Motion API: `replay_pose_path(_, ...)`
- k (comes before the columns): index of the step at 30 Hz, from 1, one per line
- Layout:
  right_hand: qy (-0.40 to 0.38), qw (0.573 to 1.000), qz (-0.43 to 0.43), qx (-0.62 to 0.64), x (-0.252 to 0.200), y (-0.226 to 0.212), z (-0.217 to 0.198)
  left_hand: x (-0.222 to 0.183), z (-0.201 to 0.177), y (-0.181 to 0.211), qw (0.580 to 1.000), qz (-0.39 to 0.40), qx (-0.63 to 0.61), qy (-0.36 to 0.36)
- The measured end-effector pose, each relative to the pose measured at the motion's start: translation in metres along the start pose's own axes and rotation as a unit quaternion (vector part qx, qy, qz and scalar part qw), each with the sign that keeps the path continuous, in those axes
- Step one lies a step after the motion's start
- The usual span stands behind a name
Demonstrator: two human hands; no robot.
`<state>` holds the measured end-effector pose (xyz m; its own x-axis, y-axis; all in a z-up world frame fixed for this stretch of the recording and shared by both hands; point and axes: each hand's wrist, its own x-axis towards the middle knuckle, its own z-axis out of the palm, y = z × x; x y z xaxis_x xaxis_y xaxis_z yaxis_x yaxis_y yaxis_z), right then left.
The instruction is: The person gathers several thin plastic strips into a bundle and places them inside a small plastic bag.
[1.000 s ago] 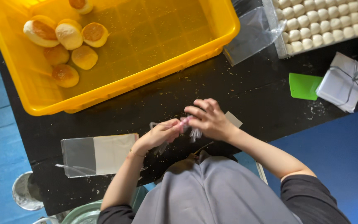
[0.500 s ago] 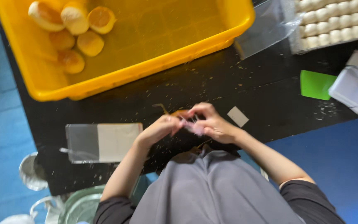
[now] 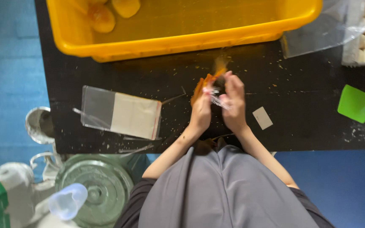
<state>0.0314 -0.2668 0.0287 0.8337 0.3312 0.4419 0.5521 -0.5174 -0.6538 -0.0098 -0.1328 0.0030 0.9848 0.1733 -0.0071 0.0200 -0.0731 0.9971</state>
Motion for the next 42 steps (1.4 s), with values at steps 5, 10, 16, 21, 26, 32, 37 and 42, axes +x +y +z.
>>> replay_pose_path(5,-0.019,0.982,0.051,0.182,0.03,-0.018,-0.014,-0.001,0.009,0.001,0.99,0.076,0.1,0.07)
replay_pose_path(10,-0.116,0.821,0.243,0.504,0.02,0.015,-0.007,0.008,0.005,0.02,0.977,0.191,0.078,0.05)
replay_pose_path(16,-0.174,0.764,0.332,0.525,-0.006,0.02,0.004,-0.003,0.012,0.0,0.852,0.23,0.443,0.157)
replay_pose_path(21,-0.159,0.738,0.396,0.522,-0.041,0.056,0.038,-0.023,0.007,-0.002,0.84,0.199,0.479,0.16)
replay_pose_path(26,-0.127,0.772,0.372,0.5,-0.016,0.064,0.035,-0.058,-0.008,-0.009,0.895,0.095,0.423,0.105)
replay_pose_path(32,-0.034,0.813,0.356,0.46,0.01,0.088,-0.019,-0.064,-0.075,-0.048,0.886,0.068,0.434,0.147)
replay_pose_path(37,-0.16,0.945,0.202,0.199,-0.022,0.068,-0.064,-0.027,-0.094,-0.072,0.825,0.111,0.546,0.088)
replay_pose_path(42,-0.244,0.968,0.059,0.009,-0.062,0.054,-0.105,-0.024,-0.105,-0.071,0.851,0.237,0.466,0.055)
